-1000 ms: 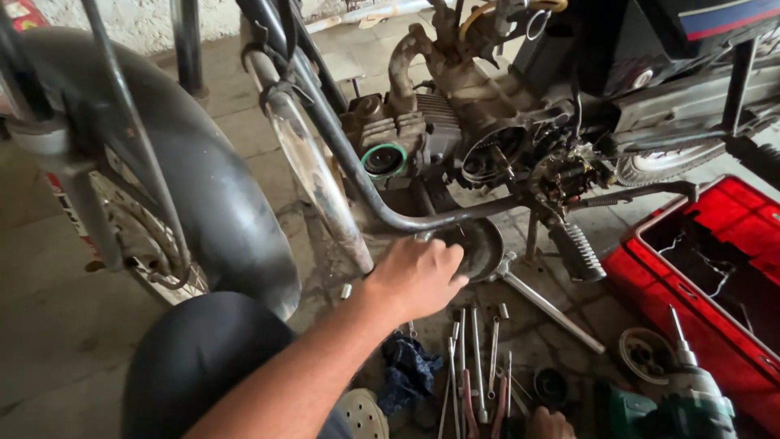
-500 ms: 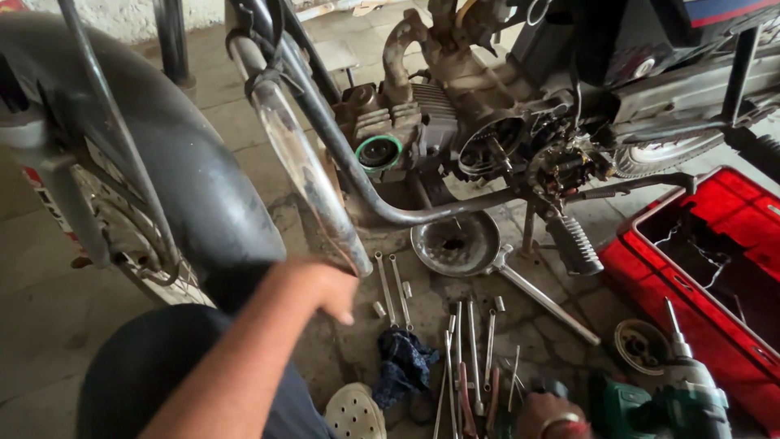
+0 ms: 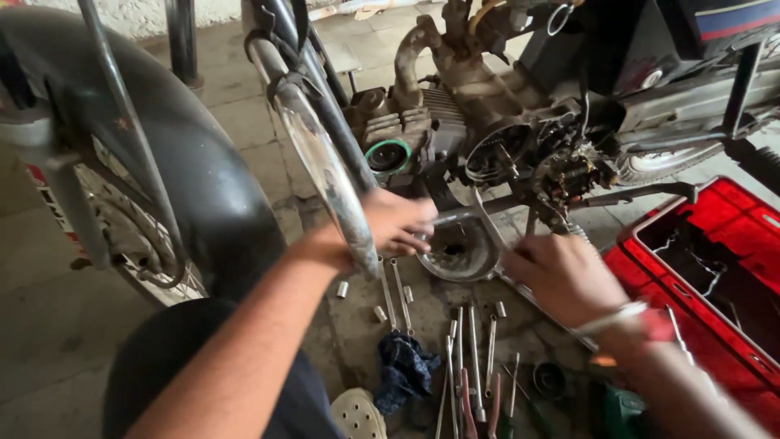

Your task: The person kneels beside a motorcycle with its engine partially disassembled and works on the engine components. They pick up a screwdriver from the ground, use it on parts inside the engine casing, handle small parts and fasteners, and pick up and use wrenches and pliers from the tools laid out on the floor.

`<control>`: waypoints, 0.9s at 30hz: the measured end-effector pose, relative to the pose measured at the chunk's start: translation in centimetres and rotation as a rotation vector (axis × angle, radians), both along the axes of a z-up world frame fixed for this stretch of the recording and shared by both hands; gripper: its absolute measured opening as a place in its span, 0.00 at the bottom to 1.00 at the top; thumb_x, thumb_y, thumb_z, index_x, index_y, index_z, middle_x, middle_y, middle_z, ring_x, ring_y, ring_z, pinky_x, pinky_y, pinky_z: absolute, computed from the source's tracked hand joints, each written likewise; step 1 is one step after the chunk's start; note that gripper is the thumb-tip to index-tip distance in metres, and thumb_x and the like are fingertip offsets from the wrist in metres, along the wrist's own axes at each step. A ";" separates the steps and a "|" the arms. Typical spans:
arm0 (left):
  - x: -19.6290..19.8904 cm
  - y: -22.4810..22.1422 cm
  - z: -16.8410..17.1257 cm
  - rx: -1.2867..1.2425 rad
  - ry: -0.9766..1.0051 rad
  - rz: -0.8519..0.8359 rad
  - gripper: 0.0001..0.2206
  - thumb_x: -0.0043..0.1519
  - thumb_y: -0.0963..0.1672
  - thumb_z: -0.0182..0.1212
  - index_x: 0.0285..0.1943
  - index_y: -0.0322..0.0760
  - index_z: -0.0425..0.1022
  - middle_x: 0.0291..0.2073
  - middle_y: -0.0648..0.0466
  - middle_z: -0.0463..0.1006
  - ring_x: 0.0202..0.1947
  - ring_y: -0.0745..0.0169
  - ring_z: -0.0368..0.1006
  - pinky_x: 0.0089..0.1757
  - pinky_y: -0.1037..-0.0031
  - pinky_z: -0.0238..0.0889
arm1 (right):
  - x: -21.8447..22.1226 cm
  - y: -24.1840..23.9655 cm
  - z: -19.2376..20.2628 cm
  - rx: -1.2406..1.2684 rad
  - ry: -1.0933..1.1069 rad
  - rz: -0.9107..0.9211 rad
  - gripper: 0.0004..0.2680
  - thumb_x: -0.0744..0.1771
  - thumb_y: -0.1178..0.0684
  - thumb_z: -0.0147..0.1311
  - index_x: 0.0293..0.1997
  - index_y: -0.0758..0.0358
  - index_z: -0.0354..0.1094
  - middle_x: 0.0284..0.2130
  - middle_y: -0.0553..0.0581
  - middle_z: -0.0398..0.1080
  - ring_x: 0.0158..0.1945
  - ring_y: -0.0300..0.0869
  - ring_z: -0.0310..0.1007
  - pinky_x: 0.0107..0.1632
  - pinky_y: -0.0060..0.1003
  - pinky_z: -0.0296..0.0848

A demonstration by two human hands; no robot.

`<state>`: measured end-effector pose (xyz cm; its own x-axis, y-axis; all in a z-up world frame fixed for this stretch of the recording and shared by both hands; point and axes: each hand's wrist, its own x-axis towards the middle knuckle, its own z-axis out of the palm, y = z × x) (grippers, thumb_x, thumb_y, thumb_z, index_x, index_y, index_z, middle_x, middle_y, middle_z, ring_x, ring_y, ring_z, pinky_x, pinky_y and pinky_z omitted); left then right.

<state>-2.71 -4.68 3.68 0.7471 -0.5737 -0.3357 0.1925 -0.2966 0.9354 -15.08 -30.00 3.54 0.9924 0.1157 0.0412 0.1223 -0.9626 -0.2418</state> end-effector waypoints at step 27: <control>4.1 -3.7 -5.4 -0.185 -0.230 0.137 0.37 0.54 0.41 0.61 0.76 0.27 0.55 0.57 0.37 0.77 0.57 0.49 0.72 0.58 0.68 0.61 | 6.9 9.5 -8.1 0.184 -0.523 -0.050 0.08 0.67 0.54 0.51 0.31 0.68 0.70 0.27 0.67 0.75 0.32 0.58 0.76 0.37 0.52 0.74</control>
